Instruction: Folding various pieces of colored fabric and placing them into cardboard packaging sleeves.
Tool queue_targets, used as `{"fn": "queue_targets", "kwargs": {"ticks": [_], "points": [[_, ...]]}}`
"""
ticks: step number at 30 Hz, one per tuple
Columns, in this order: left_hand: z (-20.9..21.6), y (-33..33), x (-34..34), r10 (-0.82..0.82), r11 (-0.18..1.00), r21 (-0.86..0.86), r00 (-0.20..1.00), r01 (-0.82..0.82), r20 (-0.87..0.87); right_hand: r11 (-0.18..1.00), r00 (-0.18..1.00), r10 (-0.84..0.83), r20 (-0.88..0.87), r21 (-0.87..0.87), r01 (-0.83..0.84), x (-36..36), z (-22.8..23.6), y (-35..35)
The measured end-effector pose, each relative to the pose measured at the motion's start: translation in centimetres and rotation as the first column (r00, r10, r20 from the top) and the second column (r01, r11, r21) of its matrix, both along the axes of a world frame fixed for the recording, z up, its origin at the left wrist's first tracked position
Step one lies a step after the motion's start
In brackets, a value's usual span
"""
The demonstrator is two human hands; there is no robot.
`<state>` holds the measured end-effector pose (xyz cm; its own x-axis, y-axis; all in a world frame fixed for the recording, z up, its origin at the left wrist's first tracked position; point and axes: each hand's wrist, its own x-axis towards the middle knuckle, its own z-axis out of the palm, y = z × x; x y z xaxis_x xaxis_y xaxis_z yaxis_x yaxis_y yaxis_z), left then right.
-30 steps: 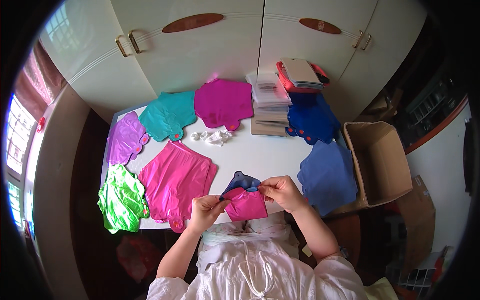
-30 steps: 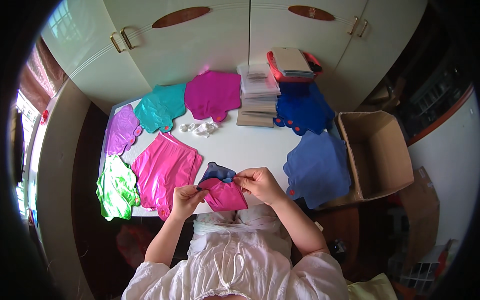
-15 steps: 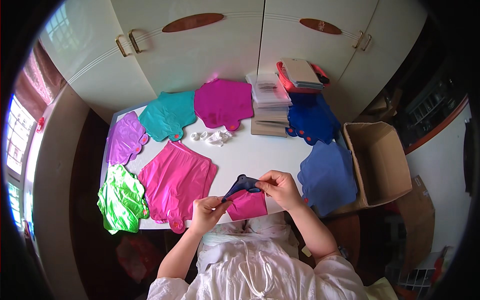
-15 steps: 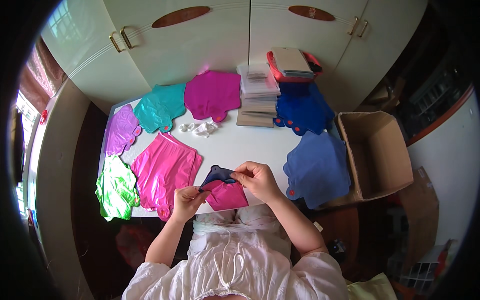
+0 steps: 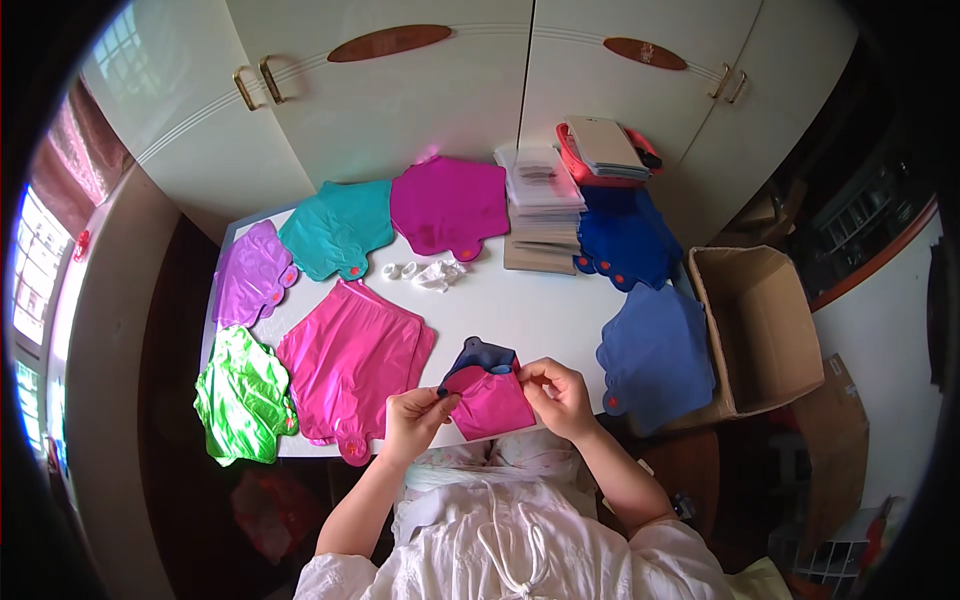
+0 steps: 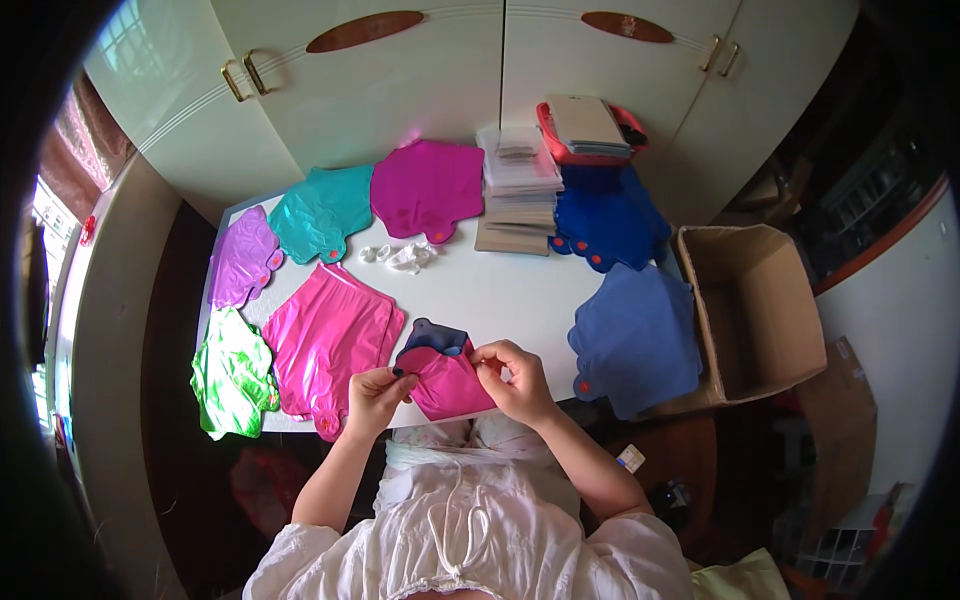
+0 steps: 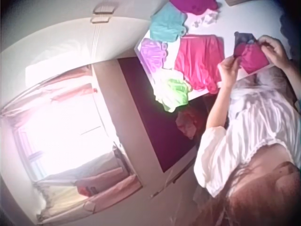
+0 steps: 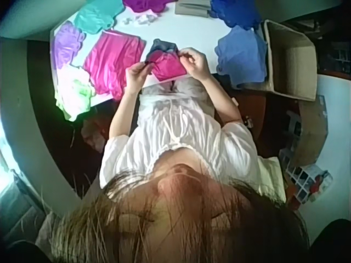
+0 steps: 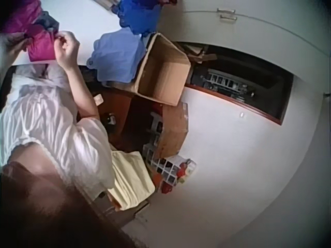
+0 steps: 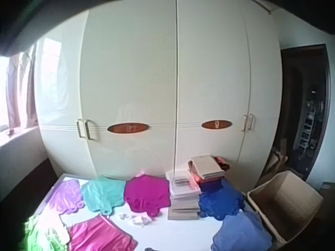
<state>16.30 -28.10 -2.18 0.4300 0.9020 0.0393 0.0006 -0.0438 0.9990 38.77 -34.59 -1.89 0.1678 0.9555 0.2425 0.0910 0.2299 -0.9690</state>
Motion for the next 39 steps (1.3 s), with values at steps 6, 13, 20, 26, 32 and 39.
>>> {"fn": "queue_targets", "kwargs": {"ticks": [6,13,20,26,32,39], "points": [[-0.4,0.2,0.2,-0.035,0.999,-0.041,0.999,0.034,-0.019,0.999,0.989,-0.034,0.146,0.021,0.031,0.0,1.9,0.1],[0.1,0.3,0.4,-0.032,0.995,-0.090,0.999,0.032,-0.008,0.994,0.990,-0.110,0.090,-0.018,0.112,-1.0,0.8,0.4],[0.1,0.7,-0.1,-0.085,0.986,-0.145,0.995,0.077,-0.050,0.942,0.954,0.071,-0.290,-0.296,-0.159,0.0,1.7,1.0],[0.4,2.4,0.8,-0.217,0.961,-0.208,0.965,0.185,-0.145,0.940,0.992,0.116,0.042,-0.327,-0.096,2.0,0.8,3.1],[0.8,5.5,2.5,-0.204,0.978,-0.147,0.847,0.150,-0.490,0.822,0.957,0.284,0.062,-0.530,-0.209,4.3,-1.0,5.7],[0.7,6.5,3.1,-0.148,0.944,0.139,0.763,0.298,-0.629,0.793,0.919,0.365,0.149,-0.567,-0.223,4.9,-0.6,7.9]]}}
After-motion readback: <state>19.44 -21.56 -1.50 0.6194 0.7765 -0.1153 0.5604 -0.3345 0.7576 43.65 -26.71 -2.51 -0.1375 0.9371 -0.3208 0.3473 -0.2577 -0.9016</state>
